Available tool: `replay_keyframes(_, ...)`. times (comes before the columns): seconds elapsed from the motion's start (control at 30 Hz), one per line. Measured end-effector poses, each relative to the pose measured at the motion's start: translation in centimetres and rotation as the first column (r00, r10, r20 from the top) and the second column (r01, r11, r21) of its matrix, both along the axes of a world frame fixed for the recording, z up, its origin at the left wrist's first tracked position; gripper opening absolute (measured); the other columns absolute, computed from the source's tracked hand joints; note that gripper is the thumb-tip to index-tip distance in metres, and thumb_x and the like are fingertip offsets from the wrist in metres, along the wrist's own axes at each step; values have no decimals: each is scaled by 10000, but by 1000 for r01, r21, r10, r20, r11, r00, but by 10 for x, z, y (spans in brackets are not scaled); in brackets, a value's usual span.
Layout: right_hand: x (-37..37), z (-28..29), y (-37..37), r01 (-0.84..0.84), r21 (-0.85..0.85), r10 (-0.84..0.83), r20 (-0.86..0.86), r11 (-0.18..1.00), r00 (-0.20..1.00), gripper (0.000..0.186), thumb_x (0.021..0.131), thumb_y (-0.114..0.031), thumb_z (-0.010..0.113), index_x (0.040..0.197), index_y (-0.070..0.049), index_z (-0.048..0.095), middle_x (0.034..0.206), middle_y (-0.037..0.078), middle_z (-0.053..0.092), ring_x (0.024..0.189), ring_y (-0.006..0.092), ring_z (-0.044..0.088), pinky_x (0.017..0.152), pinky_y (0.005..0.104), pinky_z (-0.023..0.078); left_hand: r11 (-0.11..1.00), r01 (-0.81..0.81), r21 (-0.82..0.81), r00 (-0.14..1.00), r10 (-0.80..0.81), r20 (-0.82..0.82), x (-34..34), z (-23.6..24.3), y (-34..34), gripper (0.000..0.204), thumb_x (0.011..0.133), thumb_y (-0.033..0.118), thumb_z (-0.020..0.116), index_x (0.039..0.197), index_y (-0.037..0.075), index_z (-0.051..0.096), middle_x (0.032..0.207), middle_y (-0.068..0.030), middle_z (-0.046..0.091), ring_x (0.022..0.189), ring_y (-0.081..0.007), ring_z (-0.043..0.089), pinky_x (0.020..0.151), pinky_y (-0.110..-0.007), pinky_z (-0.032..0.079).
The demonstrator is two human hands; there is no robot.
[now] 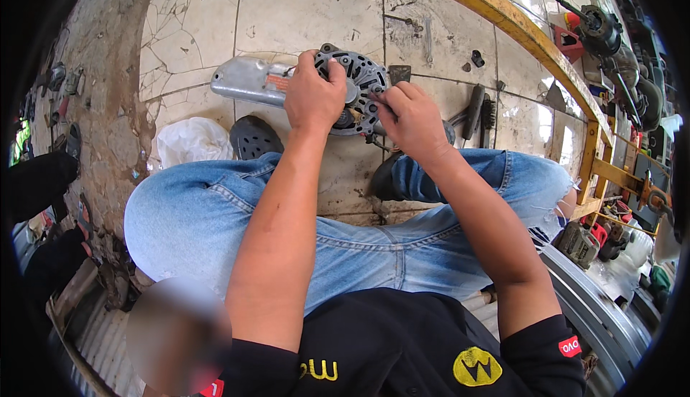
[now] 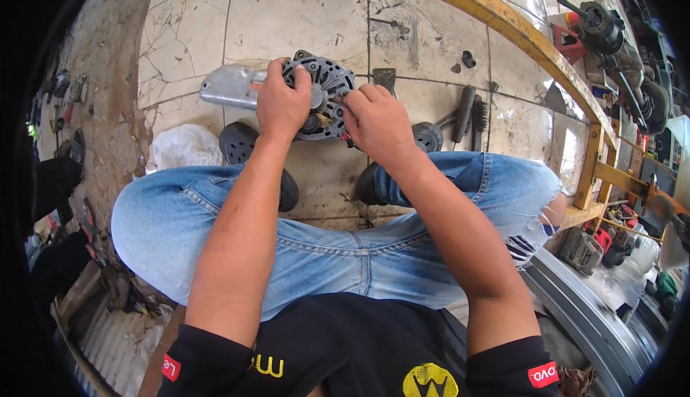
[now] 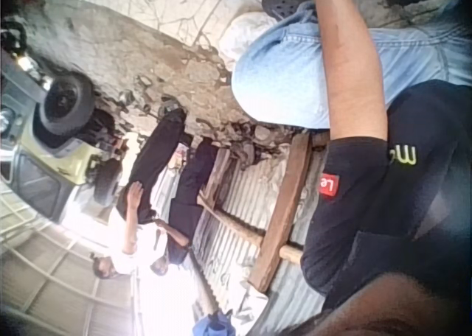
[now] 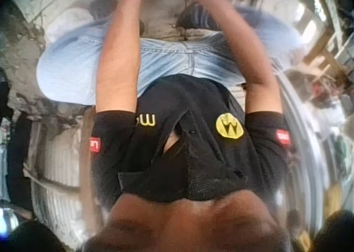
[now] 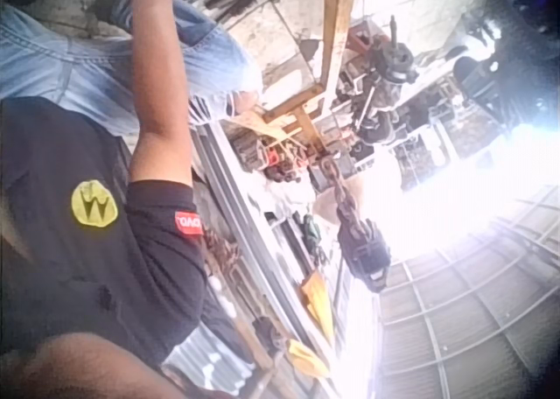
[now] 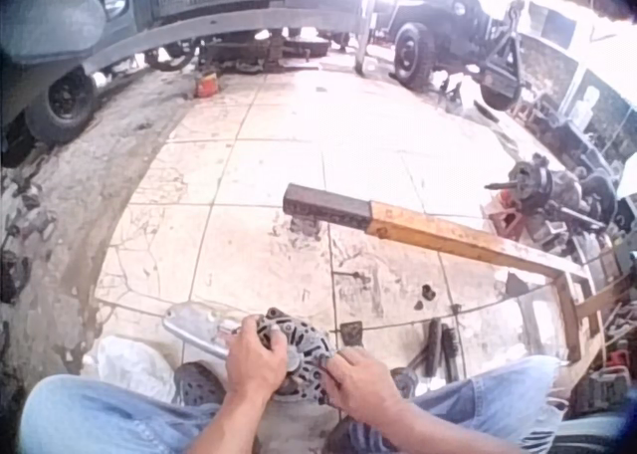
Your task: The person sits on the floor and uses a hammer and a metal tool to tap and adjust components on a circular mechanical part, likely an alternator or stator. The person repeatedly taps the part and rotates it to access different areas.
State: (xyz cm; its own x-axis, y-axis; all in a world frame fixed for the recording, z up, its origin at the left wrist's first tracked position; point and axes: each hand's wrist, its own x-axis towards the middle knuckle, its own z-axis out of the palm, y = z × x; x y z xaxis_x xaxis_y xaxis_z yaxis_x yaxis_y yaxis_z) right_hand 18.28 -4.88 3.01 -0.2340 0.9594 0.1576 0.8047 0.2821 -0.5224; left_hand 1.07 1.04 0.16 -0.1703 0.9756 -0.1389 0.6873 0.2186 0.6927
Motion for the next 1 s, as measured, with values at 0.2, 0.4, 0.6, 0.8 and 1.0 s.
replay_keyframes(0.2, 9, 10, -5, -74, -19, 75, 59, 997, 995, 97, 839, -118, 682, 880, -71, 608, 829, 102, 575, 814, 318, 585, 720, 420, 502, 1000, 11, -14, 1000, -11, 15, -2, 1, 1, 469, 942, 375, 557, 1238, 10, 567, 1080, -276, 675, 1016, -438, 649, 867, -475, 510)
replay_keyframes(0.4, 7, 9, 4, -40, -44, 43, 68, 998, 997, 102, 831, -119, 675, 893, -68, 613, 847, 112, 584, 838, 327, 594, 730, 436, 500, 999, 12, 37, 1000, -13, 9, -1, -3, 1, 469, 942, 374, 558, 1237, 9, 567, 1084, -272, 677, 1019, -433, 648, 871, -471, 509)
replay_keyframes(0.6, 33, 20, 6, 272, -419, -314, -33, 866, 949, 147, 879, -142, 651, 985, -40, 653, 927, 164, 693, 874, 372, 657, 748, 418, 528, 1000, 20, -14, 1000, -20, -5, -3, -3, 1, 463, 942, 371, 559, 1229, 8, 567, 1083, -268, 676, 1007, -434, 647, 860, -476, 508)
replay_keyframes(0.8, 19, 0, 2, 217, -662, -519, -300, 717, 800, 256, 922, -225, 669, 1018, 12, 661, 818, 120, 705, 762, 207, 669, 717, 340, 513, 1000, 14, 7, 1000, -14, 12, -1, -3, 0, 459, 944, 370, 559, 1223, 6, 565, 1083, -269, 673, 1001, -436, 645, 857, -479, 506)
replay_keyframes(1.0, 8, 2, 4, 248, -612, -441, -185, 751, 878, 320, 906, -275, 696, 937, 40, 652, 826, 171, 703, 756, 267, 680, 710, 368, 510, 1000, 23, 17, 1000, -23, 14, -1, -3, 1, 454, 944, 367, 563, 1223, 8, 564, 1082, -268, 673, 1009, -434, 645, 860, -477, 507)
